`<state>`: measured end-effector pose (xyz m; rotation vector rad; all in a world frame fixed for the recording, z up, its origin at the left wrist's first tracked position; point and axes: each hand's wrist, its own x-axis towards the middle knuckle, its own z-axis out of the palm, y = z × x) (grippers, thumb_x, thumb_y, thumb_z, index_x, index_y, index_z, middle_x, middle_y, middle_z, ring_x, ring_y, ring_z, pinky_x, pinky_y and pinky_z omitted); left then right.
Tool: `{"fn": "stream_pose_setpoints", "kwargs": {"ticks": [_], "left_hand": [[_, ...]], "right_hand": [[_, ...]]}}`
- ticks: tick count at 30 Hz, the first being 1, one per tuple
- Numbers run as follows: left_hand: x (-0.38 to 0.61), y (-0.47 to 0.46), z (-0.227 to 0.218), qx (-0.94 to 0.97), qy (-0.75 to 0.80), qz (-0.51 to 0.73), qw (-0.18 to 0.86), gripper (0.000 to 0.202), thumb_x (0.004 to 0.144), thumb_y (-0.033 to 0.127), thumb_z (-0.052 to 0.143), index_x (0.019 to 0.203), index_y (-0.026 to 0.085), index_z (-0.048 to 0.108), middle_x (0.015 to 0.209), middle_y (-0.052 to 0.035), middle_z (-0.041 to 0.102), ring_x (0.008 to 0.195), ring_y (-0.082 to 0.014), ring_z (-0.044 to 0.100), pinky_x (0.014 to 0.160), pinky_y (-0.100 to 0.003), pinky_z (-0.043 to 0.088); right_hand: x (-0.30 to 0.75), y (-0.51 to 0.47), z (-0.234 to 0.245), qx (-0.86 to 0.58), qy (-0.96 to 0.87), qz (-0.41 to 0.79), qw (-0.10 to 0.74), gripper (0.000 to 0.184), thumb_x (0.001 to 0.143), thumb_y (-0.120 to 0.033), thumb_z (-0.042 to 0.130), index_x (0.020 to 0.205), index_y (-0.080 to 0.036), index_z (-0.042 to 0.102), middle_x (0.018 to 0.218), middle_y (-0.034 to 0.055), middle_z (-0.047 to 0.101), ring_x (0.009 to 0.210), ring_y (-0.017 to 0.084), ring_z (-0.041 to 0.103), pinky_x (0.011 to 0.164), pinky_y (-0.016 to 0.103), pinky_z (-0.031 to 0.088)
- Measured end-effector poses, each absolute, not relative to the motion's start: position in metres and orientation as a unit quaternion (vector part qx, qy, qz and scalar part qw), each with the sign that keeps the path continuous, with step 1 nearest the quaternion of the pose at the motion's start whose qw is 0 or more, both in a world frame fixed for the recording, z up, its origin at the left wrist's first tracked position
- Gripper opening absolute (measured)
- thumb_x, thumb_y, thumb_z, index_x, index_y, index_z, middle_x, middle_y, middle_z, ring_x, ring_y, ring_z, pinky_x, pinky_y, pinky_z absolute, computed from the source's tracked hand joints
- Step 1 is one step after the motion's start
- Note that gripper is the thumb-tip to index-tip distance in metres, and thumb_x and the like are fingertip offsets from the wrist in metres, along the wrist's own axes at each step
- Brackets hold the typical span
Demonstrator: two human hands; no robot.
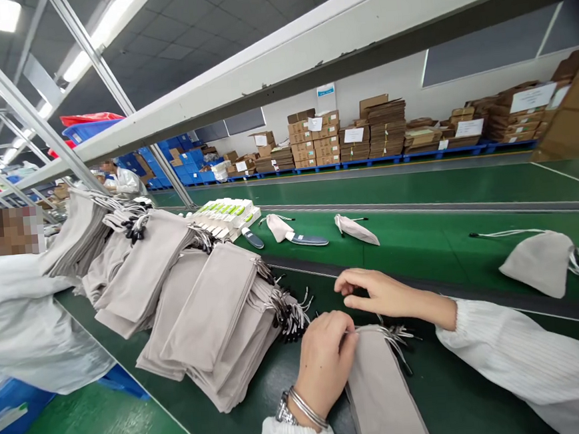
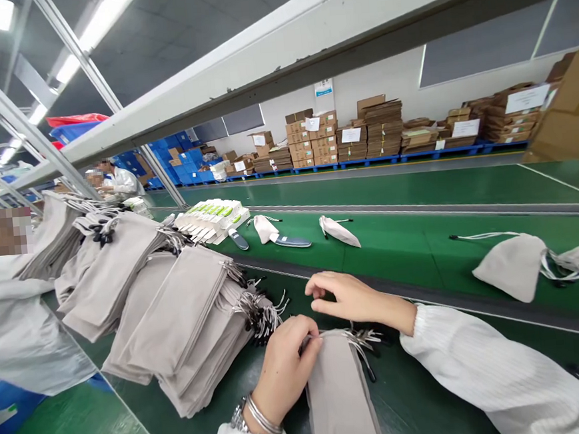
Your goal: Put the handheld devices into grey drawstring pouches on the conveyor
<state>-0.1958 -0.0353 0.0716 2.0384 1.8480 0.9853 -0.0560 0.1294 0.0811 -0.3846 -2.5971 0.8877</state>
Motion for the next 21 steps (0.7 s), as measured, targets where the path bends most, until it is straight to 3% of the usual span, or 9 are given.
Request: {"fn": "stream_pose_setpoints", "kwargs": {"ticks": [6, 13, 18, 21], "left_hand": [[-0.194, -0.039, 0.072, 0.706, 0.604, 0.354, 0.105, 0.015, 0.091, 0.009, 0.050, 0.085, 0.023, 0.044, 0.080, 0.0020, 0.057, 0.073, -0.0162, 0.052, 0.068, -0.029, 0.035], [-0.194, -0.038, 0.072, 0.694, 0.578, 0.401, 0.152, 0.017, 0.084, 0.005, 0.053, 0.083, 0.021, 0.047, 0.080, 0.0008, 0.057, 0.072, -0.0149, 0.053, 0.065, -0.027, 0.036], [-0.197, -0.036, 0.073, 0.692, 0.577, 0.401, 0.167, 0.018, 0.084, 0.004, 0.055, 0.089, 0.021, 0.057, 0.082, -0.0007, 0.061, 0.074, -0.0152, 0.055, 0.065, -0.026, 0.038], [-0.197, -0.036, 0.077, 0.695, 0.566, 0.411, 0.167, 0.014, 0.087, 0.006, 0.054, 0.087, 0.020, 0.058, 0.082, -0.0014, 0.060, 0.075, -0.0152, 0.054, 0.066, -0.027, 0.039]], "right_hand": [[-0.131, 0.196, 0.069, -0.247, -0.942, 0.154, 0.166, 0.038, 0.097, -0.028, 0.049, 0.133, -0.014, 0.054, 0.134, 0.0146, 0.057, 0.125, 0.027, 0.051, 0.106, 0.038, 0.039], [-0.191, 0.251, 0.050, -0.335, -0.923, 0.127, 0.137, 0.043, 0.097, -0.016, 0.044, 0.137, -0.001, 0.047, 0.123, 0.0272, 0.060, 0.116, 0.035, 0.056, 0.099, 0.045, 0.041], [-0.171, 0.244, 0.047, -0.344, -0.910, 0.144, 0.184, 0.056, 0.088, 0.001, 0.040, 0.143, -0.008, 0.038, 0.131, 0.0233, 0.052, 0.127, 0.033, 0.047, 0.105, 0.046, 0.037], [-0.139, 0.222, 0.059, -0.350, -0.885, 0.200, 0.233, 0.066, 0.086, -0.007, 0.053, 0.146, -0.013, 0.025, 0.135, 0.0192, 0.045, 0.127, 0.029, 0.047, 0.105, 0.042, 0.042]]}}
